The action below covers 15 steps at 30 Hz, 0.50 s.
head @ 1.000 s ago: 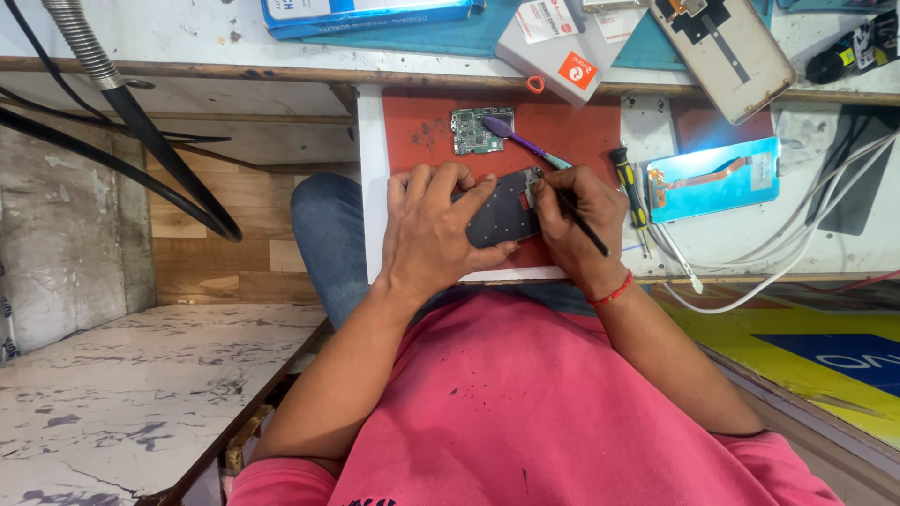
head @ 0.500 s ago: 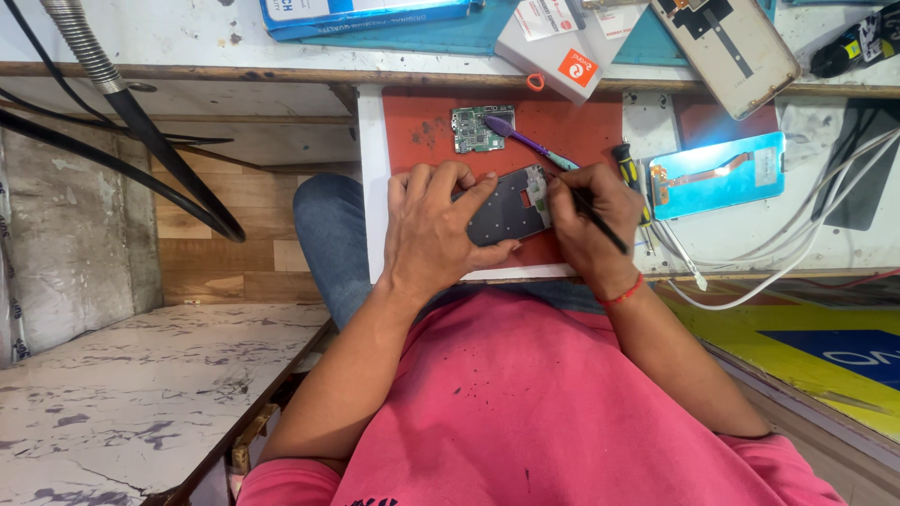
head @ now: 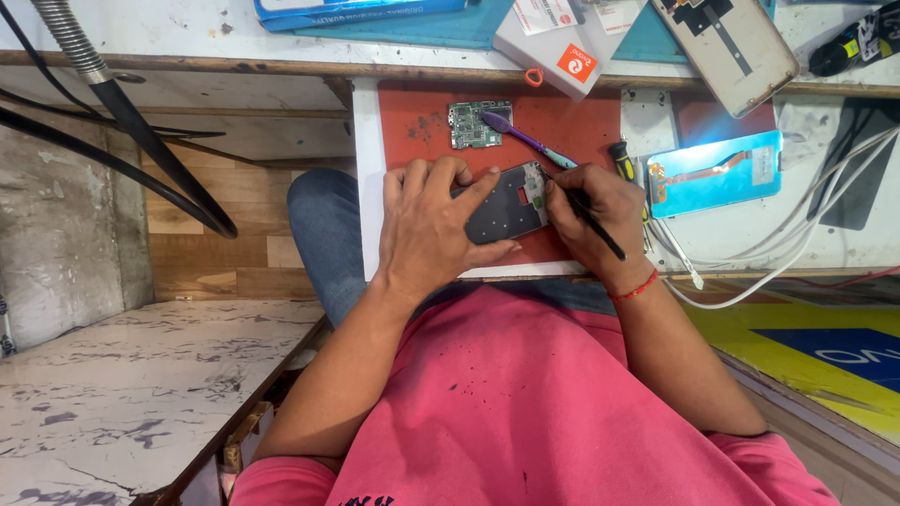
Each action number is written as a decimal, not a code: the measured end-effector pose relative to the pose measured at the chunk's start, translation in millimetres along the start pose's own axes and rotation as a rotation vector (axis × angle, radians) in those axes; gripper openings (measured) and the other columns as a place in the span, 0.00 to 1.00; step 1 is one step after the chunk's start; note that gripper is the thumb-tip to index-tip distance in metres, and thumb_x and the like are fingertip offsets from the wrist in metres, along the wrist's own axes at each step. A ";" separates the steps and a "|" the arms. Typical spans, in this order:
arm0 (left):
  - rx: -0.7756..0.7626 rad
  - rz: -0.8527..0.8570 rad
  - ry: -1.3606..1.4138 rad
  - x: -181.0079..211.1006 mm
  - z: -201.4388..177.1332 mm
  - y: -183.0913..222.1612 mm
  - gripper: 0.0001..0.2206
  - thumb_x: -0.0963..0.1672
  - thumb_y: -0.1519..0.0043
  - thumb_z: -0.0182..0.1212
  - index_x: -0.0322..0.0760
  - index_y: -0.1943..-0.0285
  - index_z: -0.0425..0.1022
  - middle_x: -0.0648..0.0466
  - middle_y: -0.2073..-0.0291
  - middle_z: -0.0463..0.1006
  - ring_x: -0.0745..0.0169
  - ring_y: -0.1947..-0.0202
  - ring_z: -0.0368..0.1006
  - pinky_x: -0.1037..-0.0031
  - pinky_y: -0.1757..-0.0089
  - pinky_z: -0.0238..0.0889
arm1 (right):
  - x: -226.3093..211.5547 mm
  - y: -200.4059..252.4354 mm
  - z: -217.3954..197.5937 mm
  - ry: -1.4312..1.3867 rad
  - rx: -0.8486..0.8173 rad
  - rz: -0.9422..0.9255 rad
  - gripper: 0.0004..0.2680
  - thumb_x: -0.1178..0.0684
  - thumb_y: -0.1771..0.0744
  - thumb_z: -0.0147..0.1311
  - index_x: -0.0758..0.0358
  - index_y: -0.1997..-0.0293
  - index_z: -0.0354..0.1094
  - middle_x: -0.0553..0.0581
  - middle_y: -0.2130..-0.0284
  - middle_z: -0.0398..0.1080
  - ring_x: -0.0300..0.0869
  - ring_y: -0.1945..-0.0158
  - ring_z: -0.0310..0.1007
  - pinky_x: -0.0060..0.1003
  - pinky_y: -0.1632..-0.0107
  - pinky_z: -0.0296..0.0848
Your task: The person disassembles a smartphone, removes the back cover and battery, and uses a screwdriver to remove screws from the internal frame. They then reassemble the device by reconnecting ribbon cables and securing components.
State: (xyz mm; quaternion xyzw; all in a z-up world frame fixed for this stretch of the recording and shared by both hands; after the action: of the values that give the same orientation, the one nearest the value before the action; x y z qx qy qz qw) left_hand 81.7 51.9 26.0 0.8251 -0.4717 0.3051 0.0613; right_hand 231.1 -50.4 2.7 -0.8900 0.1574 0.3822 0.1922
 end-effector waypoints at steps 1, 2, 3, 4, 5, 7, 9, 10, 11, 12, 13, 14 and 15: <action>-0.004 -0.005 0.000 -0.5 1.0 -0.1 0.35 0.59 0.58 0.78 0.43 0.44 0.82 0.56 0.58 0.68 0.55 0.56 0.62 0.59 0.52 0.53 | 0.4 -0.6 0.1 0.002 0.005 0.004 0.04 0.61 0.32 0.62 0.67 0.62 0.70 0.60 0.71 0.74 0.44 0.70 0.77 0.35 0.65 0.72; -0.010 -0.011 0.001 -1.0 2.3 0.2 0.35 0.59 0.58 0.78 0.43 0.44 0.82 0.56 0.58 0.68 0.55 0.56 0.62 0.59 0.52 0.53 | 1.2 -0.4 -0.1 0.004 0.010 0.010 0.04 0.61 0.32 0.62 0.68 0.62 0.70 0.60 0.71 0.74 0.43 0.70 0.76 0.35 0.65 0.72; -0.011 -0.013 0.002 -0.9 3.3 0.5 0.35 0.59 0.58 0.78 0.43 0.44 0.82 0.56 0.58 0.68 0.55 0.56 0.62 0.59 0.52 0.53 | 2.2 0.1 -0.7 0.006 0.015 0.016 0.04 0.61 0.32 0.62 0.68 0.62 0.70 0.60 0.72 0.74 0.43 0.70 0.76 0.35 0.65 0.72; -0.012 -0.015 0.000 -1.5 3.7 0.5 0.35 0.58 0.58 0.78 0.43 0.44 0.82 0.57 0.58 0.68 0.55 0.56 0.62 0.59 0.53 0.53 | 3.5 -0.1 0.2 0.011 0.013 0.023 0.04 0.61 0.32 0.62 0.68 0.62 0.70 0.60 0.72 0.74 0.43 0.70 0.76 0.35 0.65 0.72; -0.013 -0.016 -0.001 -1.6 4.1 0.7 0.34 0.58 0.58 0.78 0.43 0.44 0.82 0.57 0.58 0.68 0.55 0.56 0.62 0.59 0.53 0.53 | 5.1 -0.1 0.7 0.016 0.011 0.029 0.04 0.61 0.32 0.62 0.68 0.62 0.70 0.60 0.72 0.74 0.43 0.71 0.76 0.35 0.66 0.72; -0.001 -0.009 -0.001 -1.7 2.9 0.0 0.35 0.58 0.59 0.78 0.43 0.44 0.82 0.57 0.59 0.68 0.55 0.57 0.62 0.59 0.52 0.53 | 7.6 -0.9 1.9 0.017 0.009 0.032 0.04 0.61 0.31 0.62 0.68 0.62 0.70 0.60 0.72 0.74 0.43 0.71 0.76 0.35 0.66 0.72; -0.006 -0.015 0.003 -2.4 4.5 0.5 0.35 0.58 0.59 0.78 0.43 0.44 0.82 0.57 0.59 0.68 0.55 0.57 0.62 0.59 0.52 0.53 | 9.3 1.0 2.0 0.010 0.004 0.029 0.04 0.61 0.31 0.62 0.68 0.62 0.70 0.60 0.72 0.74 0.43 0.70 0.77 0.35 0.65 0.72; -0.017 -0.024 0.004 -3.5 5.9 0.9 0.35 0.58 0.59 0.78 0.43 0.43 0.82 0.57 0.59 0.68 0.55 0.57 0.62 0.59 0.53 0.53 | 9.1 3.1 2.2 0.010 0.000 0.027 0.04 0.62 0.32 0.62 0.68 0.63 0.70 0.60 0.72 0.74 0.43 0.70 0.76 0.35 0.65 0.72; -0.028 -0.033 0.005 -4.3 7.1 1.7 0.35 0.58 0.59 0.78 0.43 0.43 0.82 0.57 0.59 0.68 0.55 0.57 0.62 0.59 0.53 0.53 | 8.6 5.3 2.1 0.011 -0.005 0.024 0.04 0.62 0.32 0.62 0.68 0.63 0.70 0.60 0.72 0.74 0.43 0.70 0.76 0.35 0.65 0.72; -0.024 -0.027 0.003 -3.6 6.7 1.1 0.35 0.58 0.59 0.78 0.43 0.43 0.82 0.57 0.59 0.68 0.55 0.57 0.62 0.59 0.53 0.53 | 7.8 5.4 1.0 0.012 -0.008 0.017 0.04 0.62 0.32 0.61 0.68 0.64 0.69 0.60 0.72 0.74 0.43 0.71 0.76 0.35 0.65 0.72; -0.019 -0.021 0.001 -2.7 6.0 0.9 0.34 0.58 0.58 0.78 0.43 0.43 0.82 0.57 0.59 0.68 0.55 0.56 0.62 0.59 0.52 0.53 | 8.2 5.6 -0.6 0.013 -0.005 0.027 0.04 0.62 0.33 0.61 0.68 0.64 0.69 0.60 0.72 0.74 0.43 0.71 0.76 0.35 0.66 0.72; -0.014 -0.016 -0.002 -2.2 5.1 0.6 0.34 0.58 0.58 0.78 0.43 0.43 0.82 0.57 0.58 0.68 0.55 0.56 0.63 0.59 0.52 0.53 | 8.3 5.4 -1.7 0.014 -0.003 0.036 0.04 0.62 0.33 0.61 0.67 0.65 0.69 0.60 0.73 0.74 0.43 0.71 0.76 0.35 0.66 0.72; -0.007 -0.009 -0.004 -1.8 4.3 -0.1 0.34 0.58 0.58 0.78 0.43 0.43 0.82 0.57 0.58 0.68 0.55 0.56 0.62 0.59 0.52 0.53 | 8.7 4.5 -2.1 0.015 -0.001 0.046 0.04 0.62 0.33 0.61 0.67 0.65 0.69 0.59 0.73 0.74 0.42 0.71 0.76 0.35 0.66 0.72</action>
State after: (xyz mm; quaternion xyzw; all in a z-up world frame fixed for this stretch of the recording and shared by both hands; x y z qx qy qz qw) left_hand 83.1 51.6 21.5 0.8275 -0.4691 0.3015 0.0649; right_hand 236.2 -56.5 -3.4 -0.8893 0.1789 0.3798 0.1816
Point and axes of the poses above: each hand's wrist, its own y-axis away from the middle knuckle, its own z-axis out of the palm, x = y × z, the point moved 10 cm from there along -y, towards the middle knuckle
